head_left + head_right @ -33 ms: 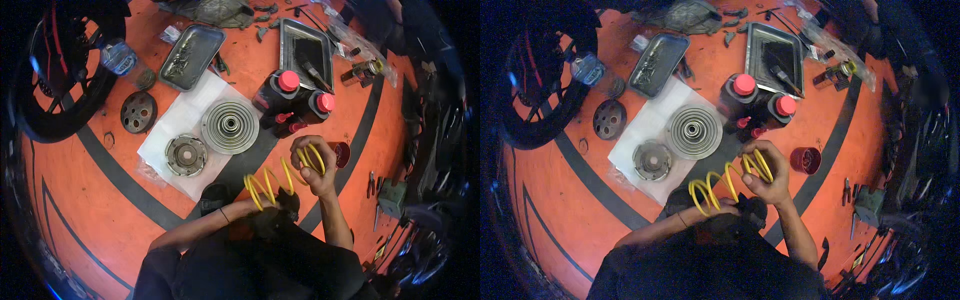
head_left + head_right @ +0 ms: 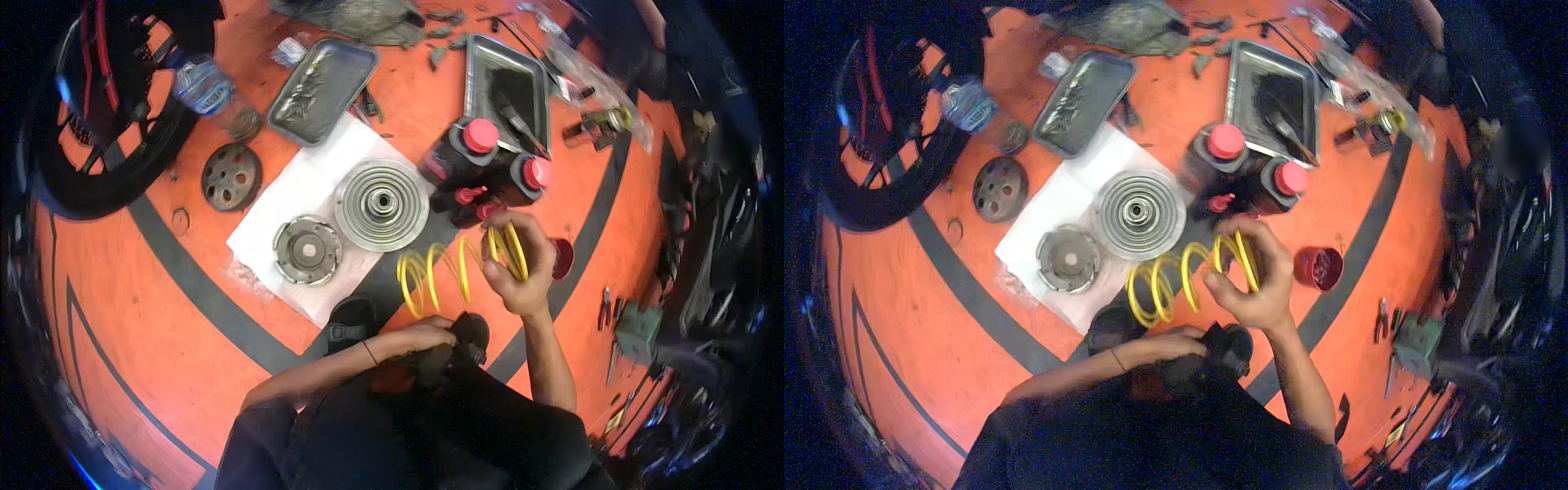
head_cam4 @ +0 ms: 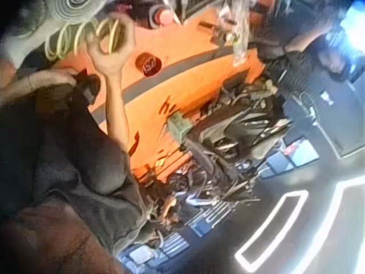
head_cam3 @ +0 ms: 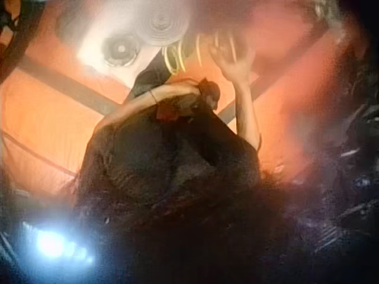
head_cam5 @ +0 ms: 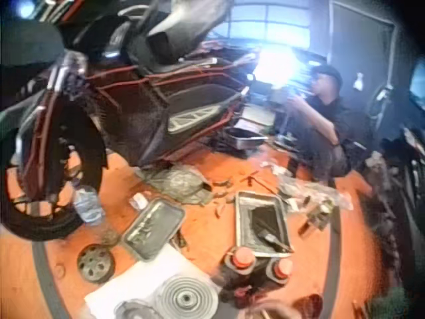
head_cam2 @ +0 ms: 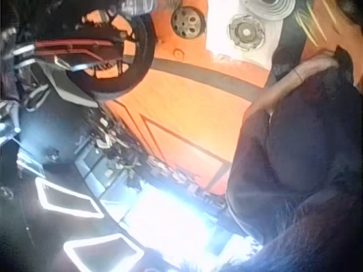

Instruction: The person applies grease to the internal components of a motorcycle clutch assembly by hand, wipes the surfaces with a cloth, and prepares to reassemble it with a spring and drive belt.

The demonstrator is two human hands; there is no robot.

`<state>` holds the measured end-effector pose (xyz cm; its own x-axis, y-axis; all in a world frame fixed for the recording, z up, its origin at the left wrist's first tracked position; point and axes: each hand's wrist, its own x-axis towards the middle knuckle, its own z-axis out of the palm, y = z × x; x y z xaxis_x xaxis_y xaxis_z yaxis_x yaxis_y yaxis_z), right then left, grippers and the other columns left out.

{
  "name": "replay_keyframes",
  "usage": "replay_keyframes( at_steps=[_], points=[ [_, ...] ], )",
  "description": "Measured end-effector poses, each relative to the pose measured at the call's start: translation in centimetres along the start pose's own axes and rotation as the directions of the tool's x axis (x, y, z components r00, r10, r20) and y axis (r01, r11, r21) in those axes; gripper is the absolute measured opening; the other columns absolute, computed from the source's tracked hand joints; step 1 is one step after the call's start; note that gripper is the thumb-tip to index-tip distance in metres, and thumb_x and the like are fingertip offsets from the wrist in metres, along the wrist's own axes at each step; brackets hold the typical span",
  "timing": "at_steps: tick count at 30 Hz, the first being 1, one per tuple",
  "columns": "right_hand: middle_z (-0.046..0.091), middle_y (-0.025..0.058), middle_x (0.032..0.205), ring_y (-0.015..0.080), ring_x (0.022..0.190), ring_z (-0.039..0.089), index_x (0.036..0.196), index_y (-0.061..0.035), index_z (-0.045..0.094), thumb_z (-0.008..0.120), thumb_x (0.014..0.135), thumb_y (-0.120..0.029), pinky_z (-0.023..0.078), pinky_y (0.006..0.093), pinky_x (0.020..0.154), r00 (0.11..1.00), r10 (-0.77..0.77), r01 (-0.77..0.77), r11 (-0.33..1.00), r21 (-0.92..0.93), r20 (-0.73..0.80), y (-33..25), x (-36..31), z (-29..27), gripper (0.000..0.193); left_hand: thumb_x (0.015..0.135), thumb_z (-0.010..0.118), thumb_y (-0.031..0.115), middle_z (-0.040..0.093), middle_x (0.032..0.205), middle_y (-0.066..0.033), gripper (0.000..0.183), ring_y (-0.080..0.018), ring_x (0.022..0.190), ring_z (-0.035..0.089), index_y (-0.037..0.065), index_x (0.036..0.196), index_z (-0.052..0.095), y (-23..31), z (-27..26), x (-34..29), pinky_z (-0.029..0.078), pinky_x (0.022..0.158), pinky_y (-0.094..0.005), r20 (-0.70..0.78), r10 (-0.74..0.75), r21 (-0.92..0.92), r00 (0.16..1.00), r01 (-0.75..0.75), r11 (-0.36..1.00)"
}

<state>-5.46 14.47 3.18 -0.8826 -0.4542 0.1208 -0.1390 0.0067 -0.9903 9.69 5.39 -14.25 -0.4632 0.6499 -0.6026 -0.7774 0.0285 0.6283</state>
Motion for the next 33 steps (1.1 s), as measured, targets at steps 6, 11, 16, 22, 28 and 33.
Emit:
replay_keyframes(
  at_steps=[6, 11, 16, 22, 28, 33],
  points=[
    [0.061, 0.0195, 0.105, 0.0378, 0.095, 0.063, 0.111, -0.0017, 0.060, 0.081, 0.064, -0.014, 0.052, 0.0432, 0.083, 0.877, -0.298, 0.467, 0.714, -0.521, 0.376, 2.7, 7.6, 6.4, 0.053, 0.082, 0.064, 0.020, 0.068, 0.100, -0.0058, 0.033, -0.0151, 0.091, 0.063, 0.002, 0.110, 0.067, 4.1, -0.9, -3.8, 0.049, 0.081, -0.0304, -0.155, 0.106, -0.119, 0.982, -0.125, 0.985],
    [0.058, 0.0187, 0.119, 0.0348, 0.109, 0.056, 0.119, -0.0029, 0.057, 0.084, 0.068, -0.024, 0.047, 0.0443, 0.092, 0.823, -0.115, 0.508, 0.587, -0.630, 0.556, 7.1, 10.2, 8.2, 0.062, 0.083, 0.064, 0.024, 0.068, 0.101, -0.0059, 0.033, -0.0156, 0.092, 0.063, 0.004, 0.109, 0.069, 4.1, -2.1, -4.3, 0.048, 0.083, -0.0298, -0.192, 0.205, -0.215, 0.960, -0.245, 0.945],
    [0.047, 0.0211, 0.137, 0.0421, 0.122, 0.046, 0.134, -0.0092, 0.051, 0.083, 0.069, -0.029, 0.041, 0.0460, 0.105, 0.747, 0.079, 0.562, 0.456, -0.690, 0.660, 4.7, 10.2, 10.0, 0.075, 0.080, 0.066, 0.029, 0.068, 0.102, -0.0053, 0.036, -0.0162, 0.093, 0.063, 0.006, 0.108, 0.069, 1.2, -2.7, -3.3, 0.048, 0.084, -0.0296, -0.210, 0.178, -0.259, 0.961, -0.230, 0.938],
    [0.048, 0.0206, 0.138, 0.0430, 0.122, 0.050, 0.140, -0.0148, 0.043, 0.081, 0.072, -0.022, 0.045, 0.0484, 0.101, 0.693, 0.305, 0.502, 0.446, -0.741, 0.653, 2.9, 10.4, 9.2, 0.079, 0.084, 0.064, 0.031, 0.068, 0.107, -0.0051, 0.039, -0.0158, 0.098, 0.063, 0.007, 0.115, 0.066, 2.2, -3.2, -5.8, 0.048, 0.087, -0.0297, -0.193, 0.114, -0.191, 0.975, -0.151, 0.970],
    [0.052, 0.0195, 0.134, 0.0411, 0.115, 0.057, 0.140, -0.0148, 0.046, 0.075, 0.077, -0.014, 0.049, 0.0448, 0.097, 0.662, 0.302, 0.551, 0.424, -0.719, 0.686, 2.6, 10.7, 9.9, 0.070, 0.079, 0.066, 0.030, 0.068, 0.098, -0.0039, 0.035, -0.0145, 0.090, 0.062, 0.006, 0.105, 0.070, 2.5, -3.4, -5.8, 0.047, 0.081, -0.0281, -0.175, 0.127, -0.288, 0.976, -0.174, 0.942],
    [0.058, 0.0208, 0.124, 0.0403, 0.100, 0.063, 0.137, -0.0121, 0.050, 0.078, 0.076, -0.029, 0.052, 0.0453, 0.085, 0.696, 0.360, 0.528, 0.331, -0.782, 0.622, 2.9, 10.9, 10.3, 0.069, 0.082, 0.064, 0.028, 0.066, 0.096, -0.0029, 0.035, -0.0122, 0.086, 0.062, 0.006, 0.108, 0.067, 2.5, -3.8, -6.6, 0.048, 0.077, -0.0278, -0.228, 0.188, -0.309, 0.955, -0.254, 0.916]
  ],
)
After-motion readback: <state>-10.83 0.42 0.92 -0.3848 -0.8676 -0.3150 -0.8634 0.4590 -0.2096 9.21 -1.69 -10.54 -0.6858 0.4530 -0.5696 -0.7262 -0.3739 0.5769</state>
